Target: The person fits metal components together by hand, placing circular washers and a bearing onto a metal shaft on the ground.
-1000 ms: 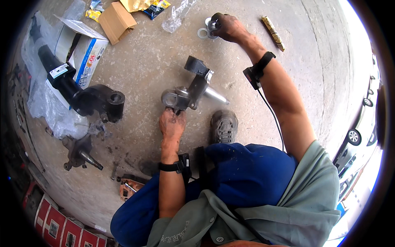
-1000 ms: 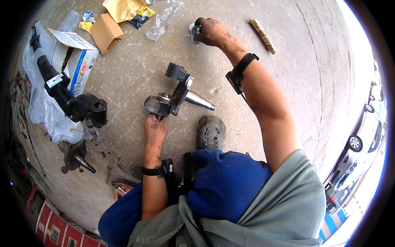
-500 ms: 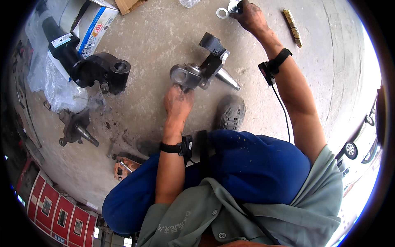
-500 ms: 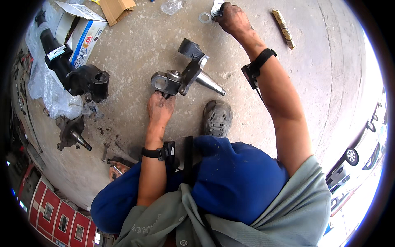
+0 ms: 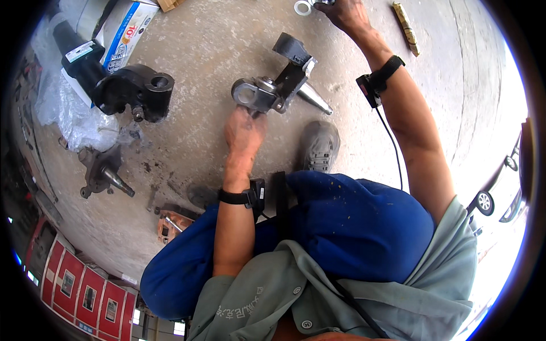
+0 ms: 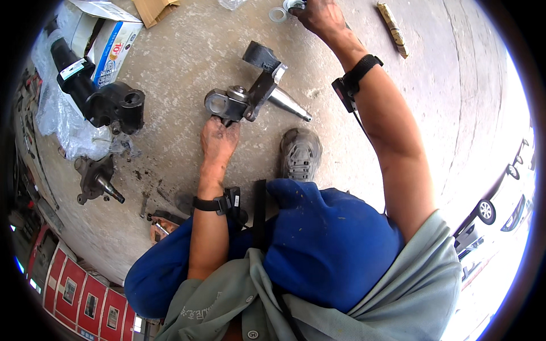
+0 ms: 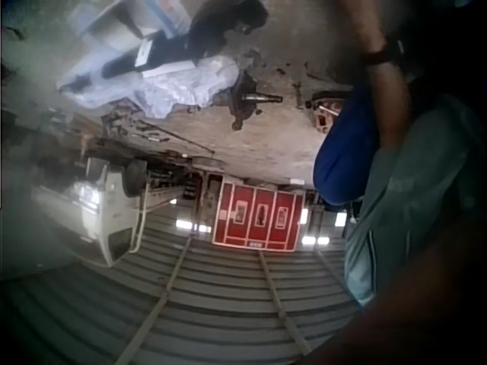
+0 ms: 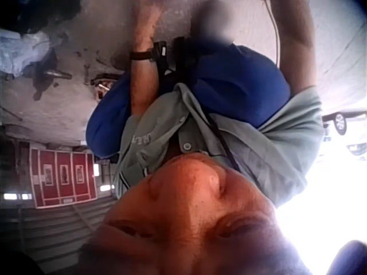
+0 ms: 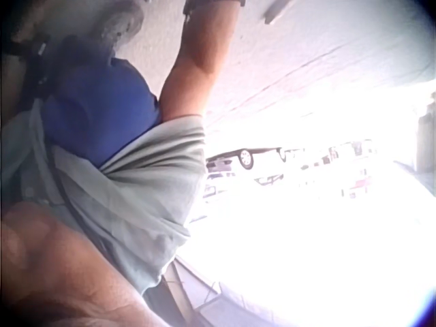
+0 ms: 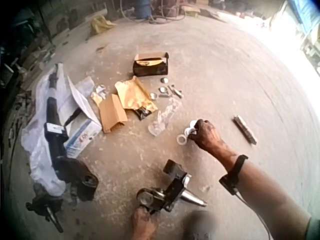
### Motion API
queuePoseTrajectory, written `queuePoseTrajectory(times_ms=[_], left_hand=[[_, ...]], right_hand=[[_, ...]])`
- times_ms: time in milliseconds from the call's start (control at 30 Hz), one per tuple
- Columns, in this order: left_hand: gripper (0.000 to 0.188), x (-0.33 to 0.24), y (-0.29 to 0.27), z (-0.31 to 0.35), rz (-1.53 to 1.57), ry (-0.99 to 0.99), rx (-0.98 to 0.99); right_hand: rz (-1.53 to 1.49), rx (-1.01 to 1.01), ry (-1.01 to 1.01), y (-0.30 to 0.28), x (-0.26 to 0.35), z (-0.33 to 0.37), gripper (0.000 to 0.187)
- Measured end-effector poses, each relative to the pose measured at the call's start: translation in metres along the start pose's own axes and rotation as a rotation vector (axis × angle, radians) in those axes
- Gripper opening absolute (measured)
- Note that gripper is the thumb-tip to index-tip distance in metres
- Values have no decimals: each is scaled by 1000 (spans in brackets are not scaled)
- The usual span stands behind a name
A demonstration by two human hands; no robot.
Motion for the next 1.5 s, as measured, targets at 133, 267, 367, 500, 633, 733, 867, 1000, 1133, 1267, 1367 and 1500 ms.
queuePoseTrajectory(times_ms=[133, 267, 367, 500, 633, 733, 867, 1000, 1133, 1267, 1367, 1500], left_hand=[[29, -3, -2, -1, -12, -5, -10], [26, -3, -2, -2, -23, -29, -12], [25, 0, -1, -2, -24, -7, -31], [26, -1, 0, -3, -32, -12, -19], [26, -5, -2, -2, 0, -20, -23], [27, -3, -3, -2, 3, -64, -23], [27, -2, -1, -3, -25, -25, -19], [26, 0, 0, -4, -36, 23, -18], [28, 3, 0, -4, 5, 86, -42], [30, 12, 6, -7, 78, 134, -11], [31, 14, 6, -6, 100, 121, 3], [32, 17, 6, -6, 81, 92, 29]], right_hand=[[12, 99, 49, 8, -2, -7, 41], [77, 138, 97, 13, -1, -13, 36], [56, 62, -2, 10, 0, -13, 33], [-21, 175, -38, 18, -17, -21, 29], [-106, 160, 24, 12, -23, -20, 27], [-486, 422, 303, 5, -14, -8, 28], [-628, 607, 234, -31, 34, 18, 33], [-669, 817, 46, -33, 66, 28, 32], [-629, 944, -36, -38, 106, 50, 26], [-185, 711, -414, -20, 127, 74, 35], [0, 620, -557, -10, 141, 89, 37], [50, 608, -642, 2, 146, 102, 35]])
Point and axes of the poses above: each hand's wrist, its own z-axis away from the middle knuckle, its own y-axis out of the palm, x = y × z, the point moved 6 cm from there along -z, towards the middle knuckle, and after that the axes turned 9 degrees about y, right-handed, at the moved point
